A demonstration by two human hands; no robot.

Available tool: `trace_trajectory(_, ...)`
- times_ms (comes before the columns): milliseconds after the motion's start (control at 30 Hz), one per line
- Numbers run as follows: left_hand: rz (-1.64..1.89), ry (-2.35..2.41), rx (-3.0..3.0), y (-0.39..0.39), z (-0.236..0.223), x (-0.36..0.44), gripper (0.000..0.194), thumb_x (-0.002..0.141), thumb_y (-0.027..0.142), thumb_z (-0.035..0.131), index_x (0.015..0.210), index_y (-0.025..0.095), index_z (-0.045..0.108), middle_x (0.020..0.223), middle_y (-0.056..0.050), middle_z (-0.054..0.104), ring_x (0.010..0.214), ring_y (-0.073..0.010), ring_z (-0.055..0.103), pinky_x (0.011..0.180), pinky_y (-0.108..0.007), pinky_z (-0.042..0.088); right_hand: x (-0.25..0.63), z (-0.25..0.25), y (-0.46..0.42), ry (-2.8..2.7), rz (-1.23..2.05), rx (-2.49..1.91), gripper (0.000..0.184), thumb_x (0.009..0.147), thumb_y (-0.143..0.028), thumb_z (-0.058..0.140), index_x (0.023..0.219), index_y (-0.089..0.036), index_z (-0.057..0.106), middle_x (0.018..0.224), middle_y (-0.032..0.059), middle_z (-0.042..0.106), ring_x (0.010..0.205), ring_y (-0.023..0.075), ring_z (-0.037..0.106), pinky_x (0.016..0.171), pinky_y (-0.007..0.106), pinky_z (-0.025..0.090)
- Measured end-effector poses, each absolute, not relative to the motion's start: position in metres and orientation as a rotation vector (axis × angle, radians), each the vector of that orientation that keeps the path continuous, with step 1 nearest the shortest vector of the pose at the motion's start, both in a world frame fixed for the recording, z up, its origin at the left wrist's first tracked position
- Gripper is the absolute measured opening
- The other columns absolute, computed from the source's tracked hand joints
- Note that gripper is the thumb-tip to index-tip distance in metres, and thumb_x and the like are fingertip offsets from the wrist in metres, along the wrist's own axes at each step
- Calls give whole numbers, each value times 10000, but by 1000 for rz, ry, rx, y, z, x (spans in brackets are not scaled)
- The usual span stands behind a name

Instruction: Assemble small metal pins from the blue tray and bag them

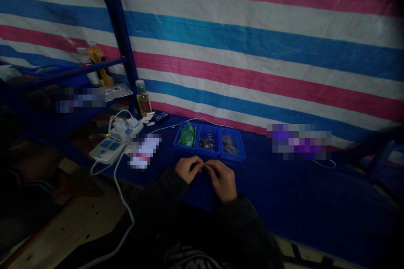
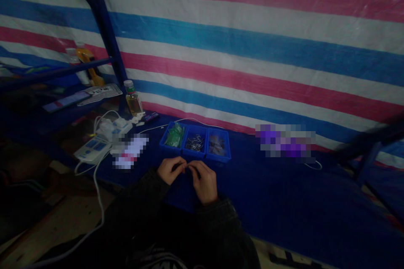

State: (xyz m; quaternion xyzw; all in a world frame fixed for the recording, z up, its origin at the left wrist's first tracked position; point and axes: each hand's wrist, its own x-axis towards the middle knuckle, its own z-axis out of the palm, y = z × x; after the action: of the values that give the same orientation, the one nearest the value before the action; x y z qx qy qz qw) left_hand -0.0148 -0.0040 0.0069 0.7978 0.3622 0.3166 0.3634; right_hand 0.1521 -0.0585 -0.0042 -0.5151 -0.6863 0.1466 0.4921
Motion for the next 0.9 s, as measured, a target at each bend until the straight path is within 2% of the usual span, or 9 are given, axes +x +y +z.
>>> trace_trajectory(233, 803, 935, 2077, -4, 7, -14, 230, 941, 329, 518, 870, 174, 672, 713, -8, 708, 644, -125, 639, 622, -206, 441, 154, -7, -58, -1673, 350, -1351, 172, 956, -246, 470, 916, -227, 636, 869, 36, 687, 795, 187, 652, 739, 302, 496)
trace_trajectory(467, 775, 938, 2073, -3, 5, -13, 233, 945, 326, 507, 881, 171, 667, 714, -8, 705, 633, -121, 632, 603, -200, 434, 155, -8, -57, -1703, 327, -1351, 139, 950, -237, 483, 891, -226, 609, 864, 29, 673, 809, 181, 644, 744, 289, 477)
trace_trajectory(900, 827, 969, 2047, -4, -1, -14, 226, 938, 323, 515, 866, 174, 669, 683, -1, 693, 617, -120, 626, 606, -205, 435, 153, -9, -56, -1758, 351, -1378, 186, 980, -249, 437, 895, -225, 601, 818, 22, 664, 762, 175, 641, 670, 270, 457)
